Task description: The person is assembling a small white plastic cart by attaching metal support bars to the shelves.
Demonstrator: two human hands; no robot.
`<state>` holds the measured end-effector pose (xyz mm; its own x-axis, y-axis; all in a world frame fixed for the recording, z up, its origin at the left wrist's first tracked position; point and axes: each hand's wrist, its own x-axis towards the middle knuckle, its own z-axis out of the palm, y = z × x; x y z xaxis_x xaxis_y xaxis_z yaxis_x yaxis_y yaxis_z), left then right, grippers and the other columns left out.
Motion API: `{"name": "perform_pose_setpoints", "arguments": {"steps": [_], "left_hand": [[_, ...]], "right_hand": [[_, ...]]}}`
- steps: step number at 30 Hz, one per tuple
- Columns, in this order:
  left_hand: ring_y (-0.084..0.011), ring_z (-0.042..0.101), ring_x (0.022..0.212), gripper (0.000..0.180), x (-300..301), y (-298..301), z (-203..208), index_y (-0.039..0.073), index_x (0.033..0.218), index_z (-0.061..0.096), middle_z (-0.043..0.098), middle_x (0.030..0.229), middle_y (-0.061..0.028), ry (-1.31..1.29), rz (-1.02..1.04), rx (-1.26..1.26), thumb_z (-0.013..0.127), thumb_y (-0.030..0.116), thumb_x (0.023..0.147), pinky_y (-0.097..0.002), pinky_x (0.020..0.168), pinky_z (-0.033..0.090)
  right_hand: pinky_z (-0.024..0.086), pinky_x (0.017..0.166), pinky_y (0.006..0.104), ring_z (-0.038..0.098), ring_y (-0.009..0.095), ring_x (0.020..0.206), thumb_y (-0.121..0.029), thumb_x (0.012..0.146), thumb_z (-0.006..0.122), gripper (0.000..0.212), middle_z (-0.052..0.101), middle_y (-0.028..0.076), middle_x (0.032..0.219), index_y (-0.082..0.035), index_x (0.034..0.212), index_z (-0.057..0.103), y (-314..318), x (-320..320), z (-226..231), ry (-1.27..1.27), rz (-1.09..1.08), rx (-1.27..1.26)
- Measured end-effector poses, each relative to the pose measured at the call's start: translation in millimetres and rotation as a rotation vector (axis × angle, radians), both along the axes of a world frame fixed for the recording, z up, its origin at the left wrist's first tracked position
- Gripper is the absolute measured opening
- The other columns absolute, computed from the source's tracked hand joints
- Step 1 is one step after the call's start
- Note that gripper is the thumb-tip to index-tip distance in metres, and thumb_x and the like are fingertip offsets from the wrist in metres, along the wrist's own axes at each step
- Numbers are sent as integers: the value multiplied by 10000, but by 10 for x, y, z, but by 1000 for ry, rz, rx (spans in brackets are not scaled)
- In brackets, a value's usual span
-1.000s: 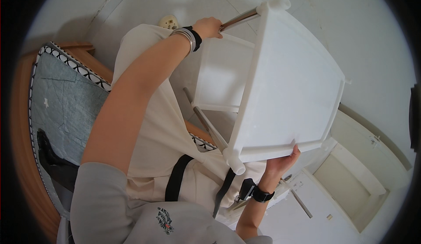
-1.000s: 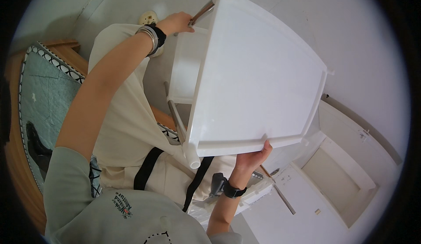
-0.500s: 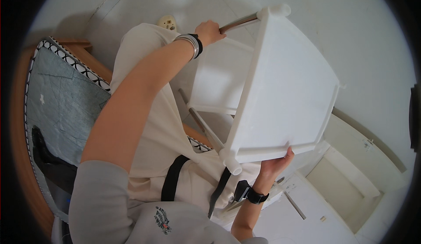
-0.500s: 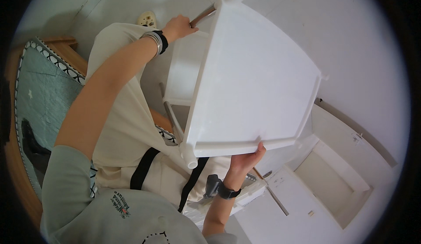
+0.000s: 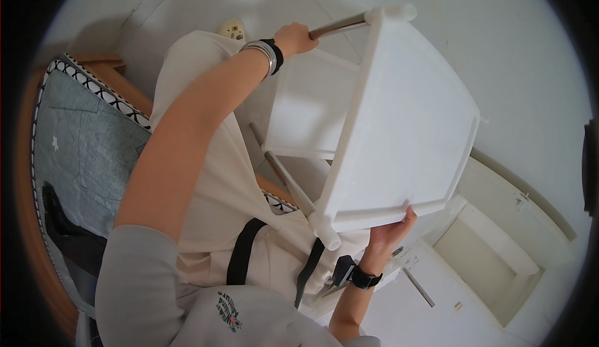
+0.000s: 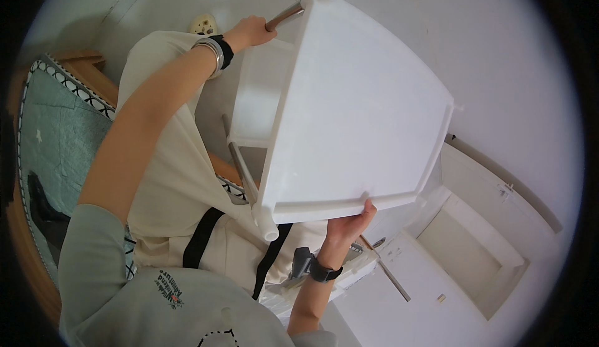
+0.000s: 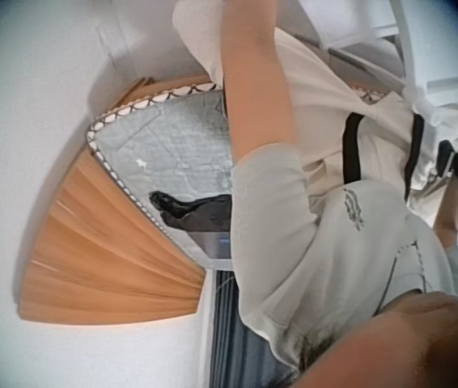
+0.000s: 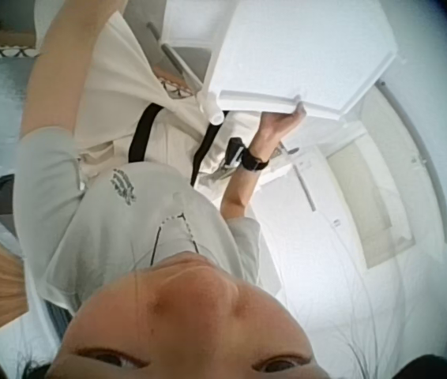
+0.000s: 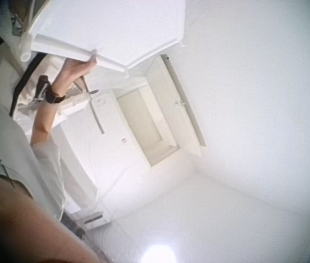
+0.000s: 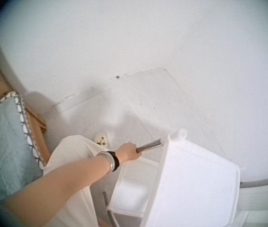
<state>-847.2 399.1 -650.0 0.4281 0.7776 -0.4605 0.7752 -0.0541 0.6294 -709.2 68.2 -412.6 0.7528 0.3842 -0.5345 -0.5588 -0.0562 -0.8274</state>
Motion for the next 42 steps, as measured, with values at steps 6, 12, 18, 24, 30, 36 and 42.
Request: {"name": "perform_pose_setpoints", "arguments": {"steps": [6,12,18,24,30,36,42], "left_hand": [[-347,617,764,439,6,92,14,11,897,641,634,835,-188,-17,-127,-63,520,398,731,-398,685,498],[-245,586,583,441,-46,97,36,8,822,596,575,598,-122,-87,-138,-139,500,432,751,-350,507,461],[-230,589,621,501,-68,133,23,32,967,556,587,754,-117,-86,-180,-241,504,484,757,-324,522,488],[-231,595,645,614,-43,130,11,29,1016,547,583,869,-123,-91,-156,-277,507,581,751,-324,560,508],[-219,607,722,446,-119,139,-75,80,1092,513,571,977,-120,-177,-259,-418,626,359,763,-312,621,511],[-284,580,899,550,-134,13,-386,72,1129,491,576,1048,-137,-220,-395,-179,718,108,630,-347,764,467],[-326,552,959,560,-80,-93,-169,6,1119,497,578,1055,-174,-190,-530,-73,709,92,608,-363,812,444]], "right_hand": [[402,925,379,495,225,1073,-245,785,500,407,533,65,1135,-62,1148,479,-47,69,-17,-18,-13,20],[407,916,379,500,224,1059,-246,782,499,396,535,70,1116,-61,1132,480,-19,31,-24,1,-37,30],[403,917,384,492,233,1064,-251,775,500,400,525,80,1115,-61,1126,474,-50,50,-35,17,-31,40],[408,908,380,502,231,1049,-257,770,500,397,533,82,1095,-56,1112,477,-33,51,-31,-2,-25,14],[427,886,374,515,230,1032,-273,770,492,404,541,86,1084,-53,1109,481,-90,118,-49,-31,-60,-19],[431,880,370,514,238,1034,-291,769,473,427,540,101,1088,-41,1115,476,-77,189,-77,-104,-91,-72],[433,879,370,508,255,1044,-297,774,454,472,519,120,1108,-37,1168,429,-96,346,-48,-185,-102,-128]]}}
